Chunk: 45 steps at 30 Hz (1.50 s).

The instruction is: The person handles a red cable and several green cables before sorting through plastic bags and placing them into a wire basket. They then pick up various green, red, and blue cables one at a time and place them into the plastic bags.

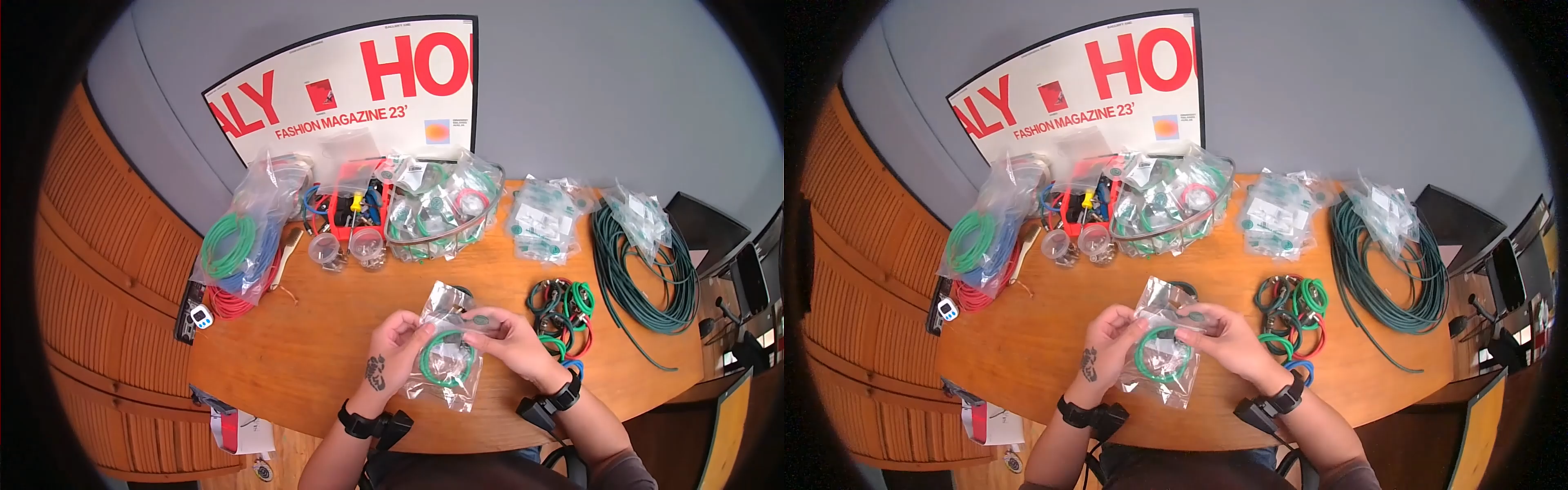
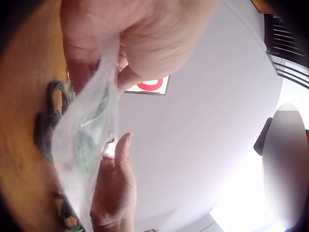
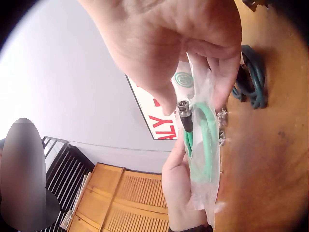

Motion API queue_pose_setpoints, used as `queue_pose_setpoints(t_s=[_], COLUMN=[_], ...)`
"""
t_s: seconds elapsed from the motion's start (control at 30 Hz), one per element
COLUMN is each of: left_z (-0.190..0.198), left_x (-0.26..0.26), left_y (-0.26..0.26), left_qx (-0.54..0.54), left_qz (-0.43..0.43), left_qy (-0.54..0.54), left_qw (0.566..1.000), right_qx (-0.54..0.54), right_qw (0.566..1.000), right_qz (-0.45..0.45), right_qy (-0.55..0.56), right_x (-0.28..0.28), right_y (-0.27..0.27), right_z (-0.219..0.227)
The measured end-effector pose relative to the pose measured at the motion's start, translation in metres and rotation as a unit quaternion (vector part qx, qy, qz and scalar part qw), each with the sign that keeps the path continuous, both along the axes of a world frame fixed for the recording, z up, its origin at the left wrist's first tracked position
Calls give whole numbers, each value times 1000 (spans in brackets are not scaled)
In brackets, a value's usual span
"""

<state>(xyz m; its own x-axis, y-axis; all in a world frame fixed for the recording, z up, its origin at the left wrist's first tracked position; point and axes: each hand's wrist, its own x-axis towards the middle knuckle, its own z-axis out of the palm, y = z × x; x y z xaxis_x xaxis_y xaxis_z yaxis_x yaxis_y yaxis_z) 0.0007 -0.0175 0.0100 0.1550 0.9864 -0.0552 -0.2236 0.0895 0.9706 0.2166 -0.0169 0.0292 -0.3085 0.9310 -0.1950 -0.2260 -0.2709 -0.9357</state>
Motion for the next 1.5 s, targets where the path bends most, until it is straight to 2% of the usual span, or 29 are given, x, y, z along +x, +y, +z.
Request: queue_pose_setpoints(t_s=[0.17, 0.27, 0.33, 0.5, 0.57, 0.6, 0.7, 0.77, 0.87, 0.93, 0.97, 1.03, 1.1, 1.2, 1.33, 1.4, 1.5], left_z=[10, 16, 20, 29, 31, 32, 26, 19, 16, 17, 20, 29, 27, 29, 31, 38, 50], left_x=[9, 8, 7, 12, 17, 21, 22, 21, 19, 17, 18, 19, 18, 21, 23, 25, 29], left_y=[1, 2, 3, 3, 0, -1, -1, 1, 2, 1, 0, -1, -4, -3, 4, 6, 10], left_qx=[23, 49, 69, 55, 38, 29, 27, 36, 14, 45, 47, 20, 19, -16, 2, 2, -7], left_qz=[20, 9, -28, -45, -47, -27, 13, 31, 30, -29, -29, -139, -153, -182, -207, -227, -229], left_qy=[36, 55, 88, 107, 99, 79, 66, 75, 58, 25, 26, 49, 64, 141, 151, 122, 135], left_qw=[999, 997, 993, 992, 993, 996, 997, 996, 998, 998, 998, 989, 986, 973, 967, 966, 964], right_qx=[15, 12, 9, 9, 72, 72, 60, 26, 31, 46, 58, 42, 66, 84, 104, 57, 14], right_qw=[1000, 999, 998, 998, 993, 993, 995, 990, 995, 995, 994, 994, 991, 992, 989, 989, 989], right_qz=[13, 10, 11, -13, -52, -54, -72, -72, -64, -77, -90, -100, -113, -95, -104, -109, -79], right_qy=[11, 47, 54, 58, -75, -75, -13, 122, 69, 52, 34, 31, -2, 10, 2, 77, 121], right_x=[6, 10, 15, 16, 14, 13, 8, 4, 6, 8, 9, 9, 11, 12, 10, 9, 14], right_y=[1, 0, 1, 0, -3, -3, -6, -9, -13, -18, -18, -22, -24, -26, -26, -30, -32], right_z=[-16, -12, -12, -11, -3, -4, -5, -3, -5, -13, -15, -9, -15, -17, -20, -2, 10])
